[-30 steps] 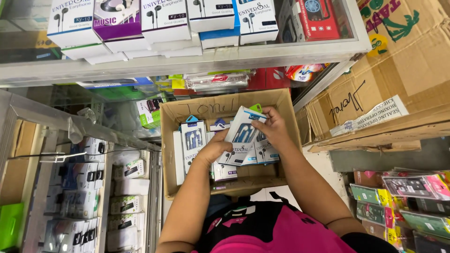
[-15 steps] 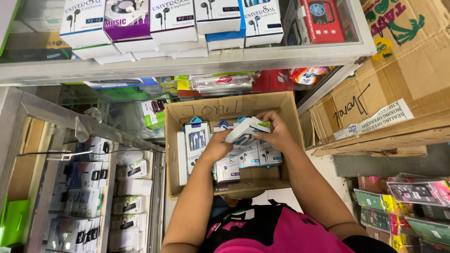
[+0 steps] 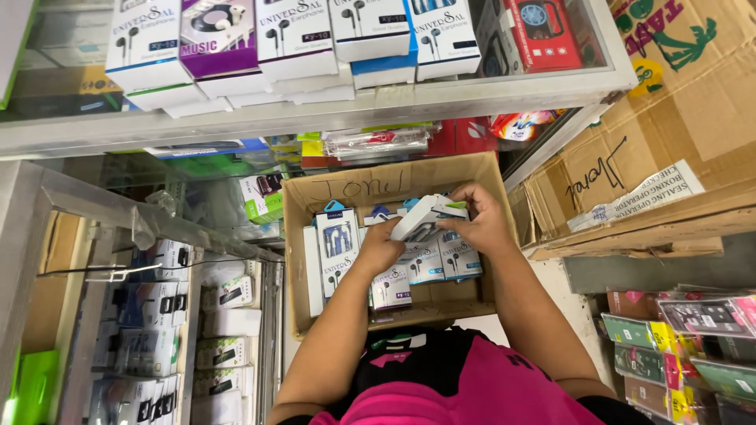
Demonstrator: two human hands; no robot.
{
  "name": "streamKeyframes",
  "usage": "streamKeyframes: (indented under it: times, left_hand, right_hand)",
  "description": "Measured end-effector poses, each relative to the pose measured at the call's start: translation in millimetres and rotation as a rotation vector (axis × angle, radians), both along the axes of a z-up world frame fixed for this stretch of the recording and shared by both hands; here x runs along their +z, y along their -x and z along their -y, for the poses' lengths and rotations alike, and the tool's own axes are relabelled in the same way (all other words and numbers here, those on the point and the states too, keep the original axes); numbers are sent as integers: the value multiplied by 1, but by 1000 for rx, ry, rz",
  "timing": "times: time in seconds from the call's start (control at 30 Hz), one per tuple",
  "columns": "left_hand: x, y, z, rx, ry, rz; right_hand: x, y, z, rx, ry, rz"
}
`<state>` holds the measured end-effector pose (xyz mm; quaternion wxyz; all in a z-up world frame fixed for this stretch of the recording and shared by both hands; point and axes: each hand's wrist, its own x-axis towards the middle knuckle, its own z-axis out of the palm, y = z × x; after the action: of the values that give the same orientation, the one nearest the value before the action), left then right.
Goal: Organizing and inspecting packaged earphones and charging cables in a stockroom box.
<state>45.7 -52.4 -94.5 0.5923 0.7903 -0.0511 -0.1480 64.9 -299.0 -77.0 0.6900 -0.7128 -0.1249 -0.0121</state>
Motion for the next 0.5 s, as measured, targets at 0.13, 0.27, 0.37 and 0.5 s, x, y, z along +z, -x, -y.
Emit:
streamKeyframes:
  times: [0.13, 0.27, 0.37, 0.5]
  left_hand:
    - [12, -1, -4, 28, -11, -2]
    - [49, 6, -3, 60, -92, -84]
    - [34, 2, -6, 73, -169, 18]
    - [16, 1, -8, 73, -206, 257]
  right_hand:
    - [41, 5, -15, -6, 87, 119]
    - [39, 5, -13, -70, 341, 278]
    - [40, 5, -15, -115, 423, 304]
    - [40, 8, -18, -165, 478, 343]
